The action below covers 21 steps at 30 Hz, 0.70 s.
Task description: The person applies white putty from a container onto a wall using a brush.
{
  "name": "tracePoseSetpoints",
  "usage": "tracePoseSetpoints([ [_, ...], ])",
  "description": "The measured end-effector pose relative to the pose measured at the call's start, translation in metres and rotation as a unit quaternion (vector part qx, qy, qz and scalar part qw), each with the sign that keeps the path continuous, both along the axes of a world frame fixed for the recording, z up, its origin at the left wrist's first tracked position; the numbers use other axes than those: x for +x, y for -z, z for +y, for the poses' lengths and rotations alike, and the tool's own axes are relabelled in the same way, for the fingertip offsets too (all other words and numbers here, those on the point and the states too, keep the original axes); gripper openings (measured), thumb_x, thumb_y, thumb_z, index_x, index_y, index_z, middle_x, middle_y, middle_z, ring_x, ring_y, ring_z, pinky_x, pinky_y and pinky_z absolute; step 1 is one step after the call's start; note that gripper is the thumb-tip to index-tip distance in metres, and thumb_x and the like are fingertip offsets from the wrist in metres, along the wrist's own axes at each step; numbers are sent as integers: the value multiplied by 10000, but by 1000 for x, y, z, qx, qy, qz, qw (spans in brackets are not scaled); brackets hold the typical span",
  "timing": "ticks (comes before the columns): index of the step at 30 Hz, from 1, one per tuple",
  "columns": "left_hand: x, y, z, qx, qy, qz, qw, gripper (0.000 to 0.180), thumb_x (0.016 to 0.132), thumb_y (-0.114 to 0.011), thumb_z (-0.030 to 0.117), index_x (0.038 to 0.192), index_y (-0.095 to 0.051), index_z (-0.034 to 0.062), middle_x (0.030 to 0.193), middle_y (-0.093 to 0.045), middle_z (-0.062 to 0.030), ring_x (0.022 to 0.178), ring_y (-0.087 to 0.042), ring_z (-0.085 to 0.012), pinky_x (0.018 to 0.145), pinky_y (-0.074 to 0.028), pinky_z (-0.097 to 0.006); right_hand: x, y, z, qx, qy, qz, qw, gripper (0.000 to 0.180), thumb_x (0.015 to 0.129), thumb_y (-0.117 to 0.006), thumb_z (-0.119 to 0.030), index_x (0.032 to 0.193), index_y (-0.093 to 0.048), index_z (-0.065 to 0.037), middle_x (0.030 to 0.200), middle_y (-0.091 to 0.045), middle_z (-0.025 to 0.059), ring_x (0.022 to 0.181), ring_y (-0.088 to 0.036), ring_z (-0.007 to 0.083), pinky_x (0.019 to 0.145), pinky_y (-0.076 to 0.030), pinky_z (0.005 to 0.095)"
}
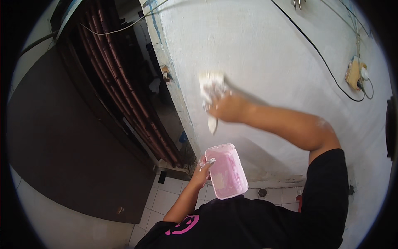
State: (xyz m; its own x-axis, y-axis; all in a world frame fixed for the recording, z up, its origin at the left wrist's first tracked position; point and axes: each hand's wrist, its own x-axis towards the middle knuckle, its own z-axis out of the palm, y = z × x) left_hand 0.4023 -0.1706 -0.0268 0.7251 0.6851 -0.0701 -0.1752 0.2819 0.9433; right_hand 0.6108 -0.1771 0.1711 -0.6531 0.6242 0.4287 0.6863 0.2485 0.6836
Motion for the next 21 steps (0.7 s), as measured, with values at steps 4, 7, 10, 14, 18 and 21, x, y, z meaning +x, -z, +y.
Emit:
tracePoseSetpoints([
  [4, 7, 16, -5, -5, -35, -2, 999, 444, 859, -526, 226, 1258, -388, 87, 1134, -505, -89, 976, -558, -194, 656, -537, -343, 9, 29, -20, -146, 13, 181, 973, 185, 806, -508, -145, 950, -597, -70, 944, -607, 207, 845, -623, 367, 716, -510, 456],
  [7, 9, 18, -21, -32, -63, 24, 997, 457, 853, -522, 210, 1266, -368, 91, 1149, -494, -102, 985, -562, -215, 643, -546, -350, 38, -11, -37, -60, -139, 332, 931, 163, 675, -582, -77, 826, -589, -138, 775, -615, 63, 691, -625, 265, 612, -493, 392],
  [10, 12, 29, -33, -33, -85, 29, 995, 480, 846, -525, 198, 1279, -341, 102, 1166, -482, -116, 999, -562, -233, 655, -553, -364, 54, -50, -88, 23, 45, 322, 945, 104, 724, -580, -116, 826, -598, -125, 929, -631, 76, 825, -623, 258, 698, -500, 369],
  [14, 32, 42, -49, -40, -101, 41, 993, 499, 838, -533, 195, 1281, -314, 121, 1180, -468, -122, 1004, -563, -250, 669, -557, -371, 89, 27, -108, 70, 88, 230, 967, 208, 800, -530, -176, 977, -632, -135, 1376, -392, 114, 1276, -357, 318, 1043, -307, 439],
  [18, 37, 58, -59, -75, -95, 65, 991, 489, 836, -534, 191, 1269, -312, 134, 1191, -461, -122, 1003, -564, -260, 673, -557, -382, 89, 127, -134, -120, 106, 227, 960, 242, 784, -545, -67, 986, -636, -164, 1411, -351, 82, 1285, -363, 293, 1002, -371, 449],
  [21, 36, 65, -64, -112, -91, 53, 988, 481, 834, -535, 193, 1259, -314, 143, 1186, -462, -122, 993, -569, -272, 675, -556, -396, 96, 130, -147, -265, 163, 254, 916, 206, 820, -542, -188, 999, -621, -124, 1373, -395, 108, 1243, -414, 294, 944, -423, 426],
])
